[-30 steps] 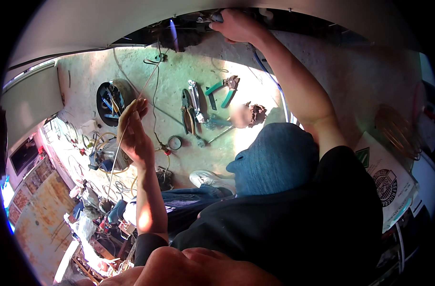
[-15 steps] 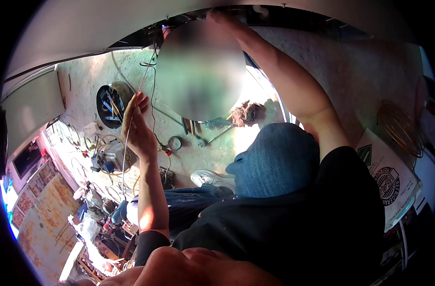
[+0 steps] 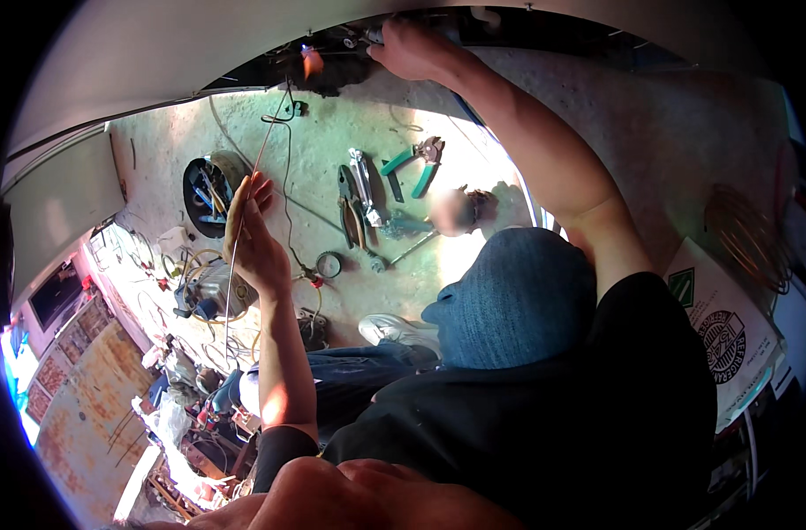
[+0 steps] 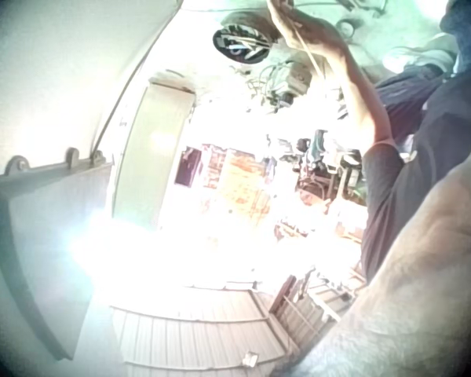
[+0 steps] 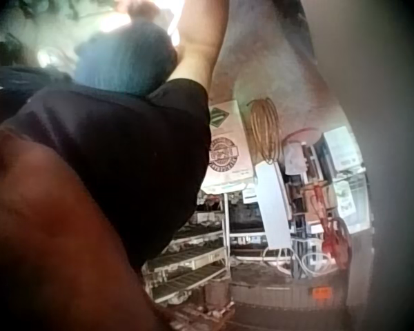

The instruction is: The person sits on the floor and uses a blowtorch to heat a copper pipe joint under a cabinet. They apply solder to the heated joint to create a seal, repeating the process for multiple connections.

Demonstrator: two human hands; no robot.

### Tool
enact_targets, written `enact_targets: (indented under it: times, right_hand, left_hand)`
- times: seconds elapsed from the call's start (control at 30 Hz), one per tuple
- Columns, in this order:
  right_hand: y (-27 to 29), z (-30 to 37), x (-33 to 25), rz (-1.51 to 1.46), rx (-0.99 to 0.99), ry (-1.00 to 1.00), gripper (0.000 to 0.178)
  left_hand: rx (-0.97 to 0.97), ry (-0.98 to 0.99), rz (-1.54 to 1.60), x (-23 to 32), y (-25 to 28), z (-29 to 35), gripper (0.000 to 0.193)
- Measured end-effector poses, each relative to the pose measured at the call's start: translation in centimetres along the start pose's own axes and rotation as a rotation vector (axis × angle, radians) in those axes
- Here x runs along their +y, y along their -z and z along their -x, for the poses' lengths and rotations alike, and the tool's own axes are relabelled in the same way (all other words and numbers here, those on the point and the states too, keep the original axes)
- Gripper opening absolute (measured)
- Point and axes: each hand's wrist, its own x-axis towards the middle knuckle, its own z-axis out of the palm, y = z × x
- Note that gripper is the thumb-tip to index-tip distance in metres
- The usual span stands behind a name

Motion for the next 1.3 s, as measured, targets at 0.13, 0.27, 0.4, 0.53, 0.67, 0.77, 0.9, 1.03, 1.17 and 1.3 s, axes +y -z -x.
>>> enact_targets:
  times: [0.13, 0.27, 0.4, 0.53, 0.67, 0.77, 0.9, 1.03, 1.17, 1.3]
  right_hand:
    - [0.5, 0.2, -0.4, 0.043, -0.003, 0.006, 0.047]
    - [0.4, 0.2, -0.4, 0.020, 0.032, 0.038, 0.044]
    - [0.0, 0.0, -0.1, 0.037, 0.062, 0.076, 0.044]
    - [0.3, -0.1, -0.2, 0.036, -0.001, 0.015, 0.047]
    - [0.0, -0.2, 0.0, 0.049, 0.019, 0.024, 0.048]
    - [0.3, -0.1, -0.3, 0.058, 0.008, 0.017, 0.048]
    - [0.0, 0.0, 0.0, 0.069, 0.080, 0.083, 0.045]
    - [-0.1, -0.1, 0.2, 0.093, 0.105, 0.098, 0.045]
    - [0.7, 0.0, -0.5, 0.095, 0.016, 0.040, 0.047]
    - [0.4, -0.3, -0.2, 0.078, -0.010, 0.026, 0.050]
  left_hand:
    - [-0.005, 0.008, -0.014, 0.1, 0.1, -0.1, 0.031]
    - [0.002, 0.011, 0.033, 0.0, 0.2, -0.1, 0.029]
    - [0.009, 0.008, 0.048, -0.1, 0.0, 0.0, 0.029]
    - [0.008, -0.001, 0.040, -0.2, 0.1, -0.2, 0.029]
    - [0.003, -0.007, 0.024, 0.0, 0.2, -0.4, 0.029]
    - [0.004, -0.007, 0.012, 0.0, 0.3, -0.5, 0.029]
    - [0.004, -0.003, 0.022, 0.1, 0.1, -0.5, 0.029]
    - [0.006, 0.001, 0.024, -0.2, 0.0, -0.4, 0.029]
    - [0.006, 0.002, 0.023, -0.2, 0.2, -0.5, 0.029]
    - [0.009, 0.002, 0.032, -0.1, 0.2, -0.5, 0.029]
